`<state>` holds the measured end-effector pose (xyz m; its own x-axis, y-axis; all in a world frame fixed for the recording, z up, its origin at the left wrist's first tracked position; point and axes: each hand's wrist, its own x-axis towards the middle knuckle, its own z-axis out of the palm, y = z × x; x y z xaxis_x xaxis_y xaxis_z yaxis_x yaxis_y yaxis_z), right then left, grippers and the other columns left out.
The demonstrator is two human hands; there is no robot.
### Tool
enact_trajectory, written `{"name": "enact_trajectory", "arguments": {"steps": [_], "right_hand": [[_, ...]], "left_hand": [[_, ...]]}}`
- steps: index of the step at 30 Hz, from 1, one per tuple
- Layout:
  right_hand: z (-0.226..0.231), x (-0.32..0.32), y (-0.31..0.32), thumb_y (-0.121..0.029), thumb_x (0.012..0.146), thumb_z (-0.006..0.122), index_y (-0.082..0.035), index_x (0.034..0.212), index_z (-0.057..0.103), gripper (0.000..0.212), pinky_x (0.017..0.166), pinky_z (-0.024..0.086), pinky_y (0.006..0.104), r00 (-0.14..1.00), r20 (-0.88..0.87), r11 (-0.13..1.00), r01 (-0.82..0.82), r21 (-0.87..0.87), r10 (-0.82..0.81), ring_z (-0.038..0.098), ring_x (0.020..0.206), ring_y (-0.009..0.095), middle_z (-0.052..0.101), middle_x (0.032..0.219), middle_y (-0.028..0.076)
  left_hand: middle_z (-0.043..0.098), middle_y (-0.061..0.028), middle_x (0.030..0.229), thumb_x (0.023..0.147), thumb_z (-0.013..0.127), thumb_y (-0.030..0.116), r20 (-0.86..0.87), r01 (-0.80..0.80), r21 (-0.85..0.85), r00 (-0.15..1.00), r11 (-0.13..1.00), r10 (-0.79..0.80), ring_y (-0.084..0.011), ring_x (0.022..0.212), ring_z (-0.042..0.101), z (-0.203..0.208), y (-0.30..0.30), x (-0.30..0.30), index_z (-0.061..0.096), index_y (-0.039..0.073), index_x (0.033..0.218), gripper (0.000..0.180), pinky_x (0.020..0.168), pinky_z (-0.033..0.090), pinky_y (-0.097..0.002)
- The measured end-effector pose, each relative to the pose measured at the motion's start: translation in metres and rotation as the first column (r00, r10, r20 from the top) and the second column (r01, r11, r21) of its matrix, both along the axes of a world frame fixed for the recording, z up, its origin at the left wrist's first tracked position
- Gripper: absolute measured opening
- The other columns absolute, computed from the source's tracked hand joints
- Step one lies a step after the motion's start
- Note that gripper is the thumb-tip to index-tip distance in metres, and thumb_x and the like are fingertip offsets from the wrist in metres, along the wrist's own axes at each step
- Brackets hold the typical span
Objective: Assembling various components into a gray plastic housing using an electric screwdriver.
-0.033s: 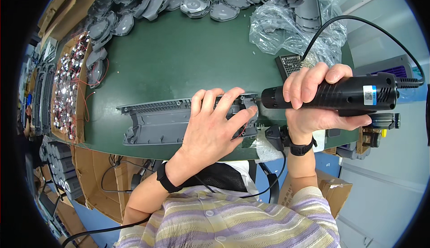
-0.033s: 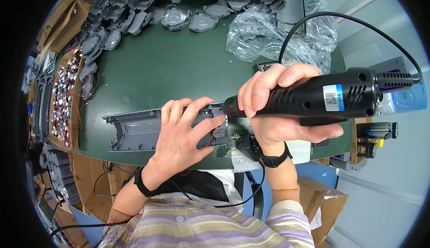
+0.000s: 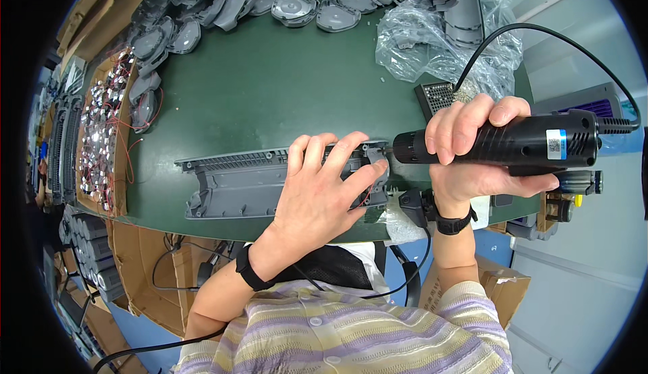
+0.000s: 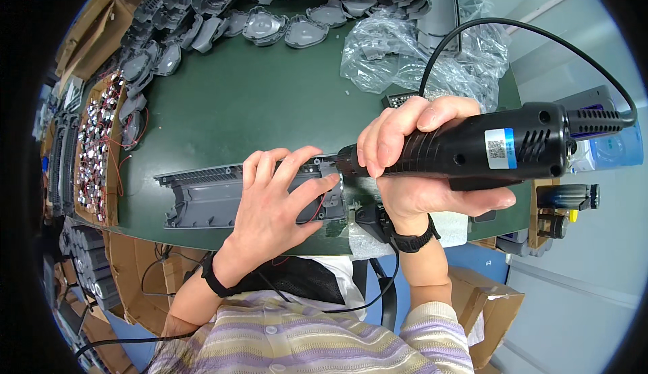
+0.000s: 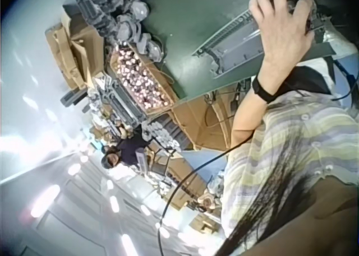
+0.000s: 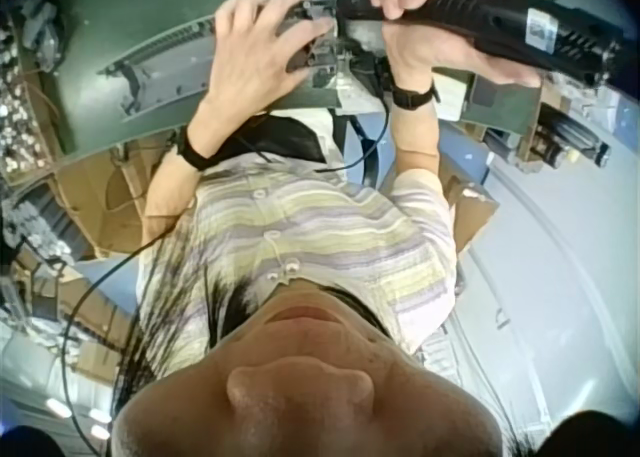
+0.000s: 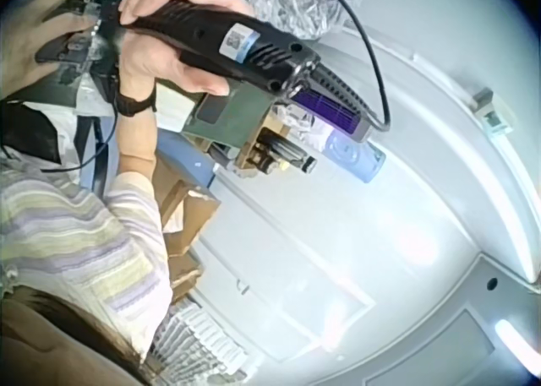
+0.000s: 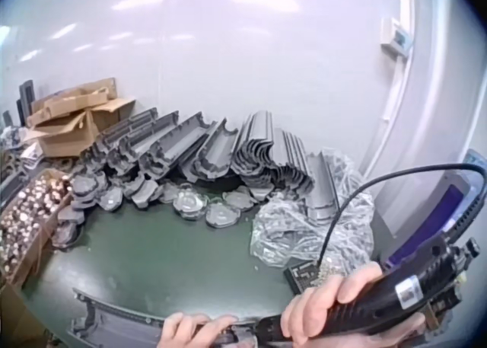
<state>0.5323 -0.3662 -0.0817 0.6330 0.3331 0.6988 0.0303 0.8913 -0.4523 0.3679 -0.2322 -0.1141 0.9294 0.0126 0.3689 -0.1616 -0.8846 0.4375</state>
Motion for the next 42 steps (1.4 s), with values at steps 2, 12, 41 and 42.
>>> {"name": "enact_trajectory", "arguments": {"steps": [2,12,41,42], "right_hand": [[0.001,-0.003,0.002,-0.096,0.072,0.058,-0.002,0.108,0.049,0.101,0.041,0.047,0.0368,1.0,-0.011,1.0,0.025,-0.006,-0.025,0.05,0.047,0.022,0.056,0.069,0.015],[0.008,-0.029,0.024,-0.103,0.067,0.047,-0.01,0.104,0.046,0.101,0.039,0.042,0.0333,0.97,0.177,0.961,0.198,-0.194,-0.164,0.046,0.043,0.019,0.052,0.061,0.009],[-0.011,0.072,-0.046,-0.102,0.076,0.039,-0.009,0.098,0.051,0.097,0.052,0.043,0.0366,0.616,-0.085,0.577,0.67,-0.466,-0.783,0.049,0.052,0.02,0.052,0.068,0.007],[-0.011,0.072,-0.045,-0.102,0.076,0.039,-0.009,0.098,0.051,0.097,0.052,0.043,0.0366,0.619,-0.08,0.575,0.664,-0.477,-0.781,0.049,0.052,0.02,0.052,0.068,0.007]], "left_hand": [[0.053,-0.0061,0.141,0.057,0.091,0.017,-0.004,0.002,-0.007,1.0,1.0,-0.002,-0.0334,0.12,0.051,0.001,0.0,0.001,0.071,0.022,0.118,0.065,0.104,0.036,-0.051],[0.052,-0.0097,0.139,0.068,0.086,0.017,-0.026,-0.035,0.022,0.999,0.999,0.035,-0.0361,0.119,0.049,0.003,-0.001,0.001,0.07,0.022,0.121,0.056,0.104,0.037,-0.0526],[0.053,-0.0079,0.14,0.056,0.094,0.013,-0.059,-0.016,0.024,0.998,1.0,0.017,-0.0347,0.12,0.052,0.008,-0.003,0.004,0.069,0.021,0.121,0.07,0.106,0.037,-0.0518],[0.053,-0.0079,0.14,0.056,0.094,0.012,-0.057,-0.015,0.021,0.998,1.0,0.016,-0.0347,0.12,0.052,0.008,-0.003,0.004,0.069,0.02,0.121,0.07,0.106,0.037,-0.0517]]}}
